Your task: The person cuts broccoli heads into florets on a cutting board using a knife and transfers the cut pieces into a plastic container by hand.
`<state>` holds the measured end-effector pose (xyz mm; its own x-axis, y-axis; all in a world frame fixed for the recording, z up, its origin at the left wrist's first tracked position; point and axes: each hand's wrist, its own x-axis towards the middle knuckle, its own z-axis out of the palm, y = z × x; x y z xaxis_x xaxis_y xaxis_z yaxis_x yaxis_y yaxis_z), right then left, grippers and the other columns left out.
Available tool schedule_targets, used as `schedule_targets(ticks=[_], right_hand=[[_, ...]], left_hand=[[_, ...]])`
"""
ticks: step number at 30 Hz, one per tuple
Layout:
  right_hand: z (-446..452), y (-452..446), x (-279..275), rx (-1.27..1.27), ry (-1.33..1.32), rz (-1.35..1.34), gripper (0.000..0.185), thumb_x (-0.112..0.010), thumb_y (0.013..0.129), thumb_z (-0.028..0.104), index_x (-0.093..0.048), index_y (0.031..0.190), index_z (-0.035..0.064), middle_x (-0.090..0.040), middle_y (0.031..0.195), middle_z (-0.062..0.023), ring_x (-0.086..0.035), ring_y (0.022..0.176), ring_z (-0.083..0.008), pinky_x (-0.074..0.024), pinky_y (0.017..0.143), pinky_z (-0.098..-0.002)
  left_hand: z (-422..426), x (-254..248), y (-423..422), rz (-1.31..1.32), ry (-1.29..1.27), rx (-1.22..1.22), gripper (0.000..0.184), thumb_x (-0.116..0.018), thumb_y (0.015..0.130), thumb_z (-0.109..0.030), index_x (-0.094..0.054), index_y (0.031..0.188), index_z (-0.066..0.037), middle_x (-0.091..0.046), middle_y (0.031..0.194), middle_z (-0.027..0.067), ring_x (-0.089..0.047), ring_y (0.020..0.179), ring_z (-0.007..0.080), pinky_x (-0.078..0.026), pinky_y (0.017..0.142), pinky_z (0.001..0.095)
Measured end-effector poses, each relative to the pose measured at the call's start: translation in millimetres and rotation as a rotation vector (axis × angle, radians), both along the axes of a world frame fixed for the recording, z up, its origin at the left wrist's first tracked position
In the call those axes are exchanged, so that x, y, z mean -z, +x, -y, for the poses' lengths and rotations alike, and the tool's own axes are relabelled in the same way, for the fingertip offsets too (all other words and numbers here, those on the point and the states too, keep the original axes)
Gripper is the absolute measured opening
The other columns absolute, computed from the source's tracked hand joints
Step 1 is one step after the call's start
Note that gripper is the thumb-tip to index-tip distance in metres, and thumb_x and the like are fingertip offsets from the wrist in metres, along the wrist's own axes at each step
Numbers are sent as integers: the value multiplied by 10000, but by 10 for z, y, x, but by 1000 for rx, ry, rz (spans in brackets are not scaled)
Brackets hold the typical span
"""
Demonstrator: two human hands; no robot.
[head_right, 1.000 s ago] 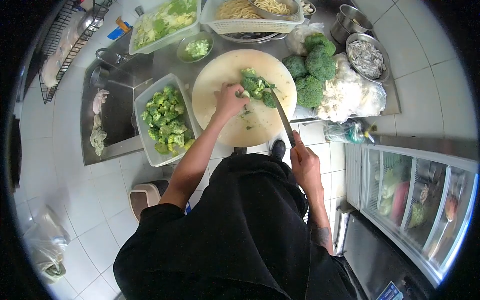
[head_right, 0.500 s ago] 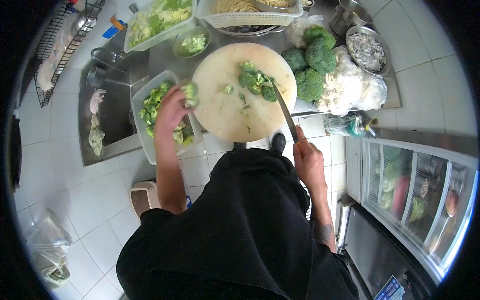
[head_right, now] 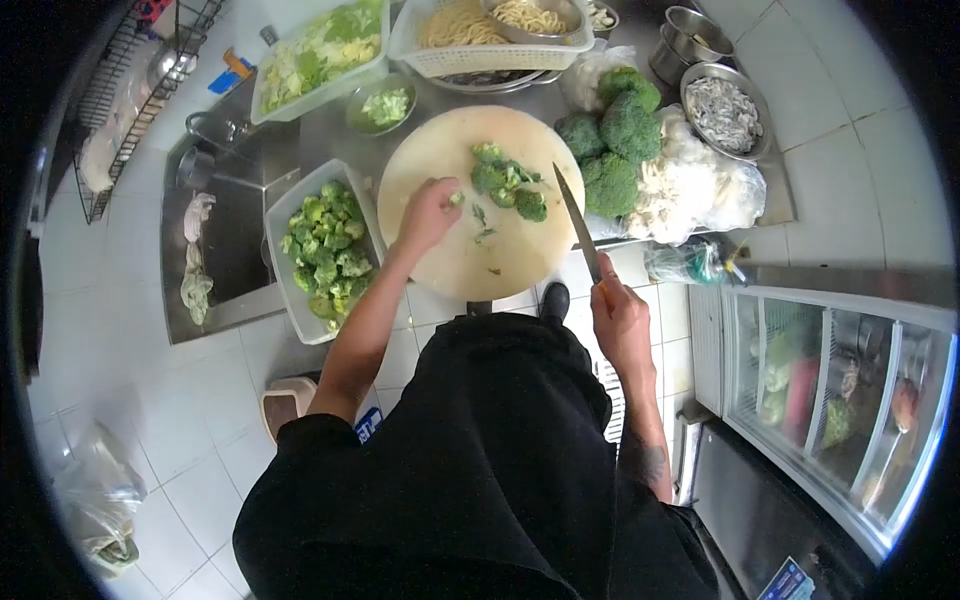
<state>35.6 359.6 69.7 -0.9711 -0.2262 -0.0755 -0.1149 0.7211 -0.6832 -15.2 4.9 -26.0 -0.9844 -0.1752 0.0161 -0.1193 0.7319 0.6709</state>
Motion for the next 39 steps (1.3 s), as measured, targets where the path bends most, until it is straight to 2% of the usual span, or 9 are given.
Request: schedule_targets(ticks=[3,7,11,19,26,29,31,34,39], right_hand=[[-75,-2,-24,28,-39,-24,512,-589,978,80,-539,1486,127,-603,727,-144,-564,625,-150,-506,645,-330],[-134,86,-79,107,6,63,514,-588,978,78,-537,1488,124,-619,746,-156,-565,629,-146,-508,651,-332],[-162,171,40,119,-33,69,513,-589,977,75,-541,1485,121,-613,739,-145,-551,615,-144,-501,639,-332],[-184,168,-41,139,-47,62,518,-593,977,62,-536,1488,123,-660,790,-159,-608,649,-185,-526,682,-343],[-191,95,-42,122,2,87,515,-588,979,71,-535,1489,121,-654,767,-179,-610,660,-173,-525,699,-346],[-152,75,-32,76,11,95,517,-589,973,75,-540,1485,120,-644,762,-186,-598,653,-168,-521,691,-343],[-135,65,41,32,-54,2,515,-605,959,55,-546,1469,100,-627,742,-213,-624,631,-303,-513,644,-408],[-78,48,-62,56,-10,166,528,-577,982,41,-527,1499,140,-592,748,-150,-525,686,-121,-492,667,-304],[-76,26,-102,48,134,196,550,-545,1007,77,-454,1545,147,-476,654,-52,-430,615,-104,-436,590,-291]], left_hand=[[-25,46,-291,44,65,-60,623,-788,765,-158,-603,1360,-135,-606,1117,203,-647,1043,391,-538,874,441],[-156,-337,-570,7,46,50,733,-813,728,-199,-555,1411,-138,-545,1245,250,-654,1062,393,-532,918,436],[-129,-350,-959,446,181,125,834,-871,709,-213,-511,1458,-141,-604,1152,159,-657,866,212,-573,659,330],[239,-273,-899,453,524,171,422,-792,777,-89,-615,1160,-105,-608,1080,58,-636,842,144,-583,636,317],[436,-282,-651,380,603,0,428,-817,768,-155,-614,1140,-98,-609,1058,70,-645,840,161,-583,656,325],[121,-350,-649,324,141,-114,529,-886,657,-300,-633,1042,-40,-656,1044,148,-668,827,254,-575,705,381],[91,-58,-721,-21,-29,40,521,-905,580,-275,-622,959,-56,-673,847,132,-624,627,248,-504,568,376],[47,229,-953,27,-49,-64,346,-880,557,-226,-641,772,-99,-663,729,89,-648,752,268,-526,694,414],[144,80,-784,42,-66,-161,241,-847,614,-206,-670,735,-97,-685,826,123,-659,912,314,-525,799,479]])
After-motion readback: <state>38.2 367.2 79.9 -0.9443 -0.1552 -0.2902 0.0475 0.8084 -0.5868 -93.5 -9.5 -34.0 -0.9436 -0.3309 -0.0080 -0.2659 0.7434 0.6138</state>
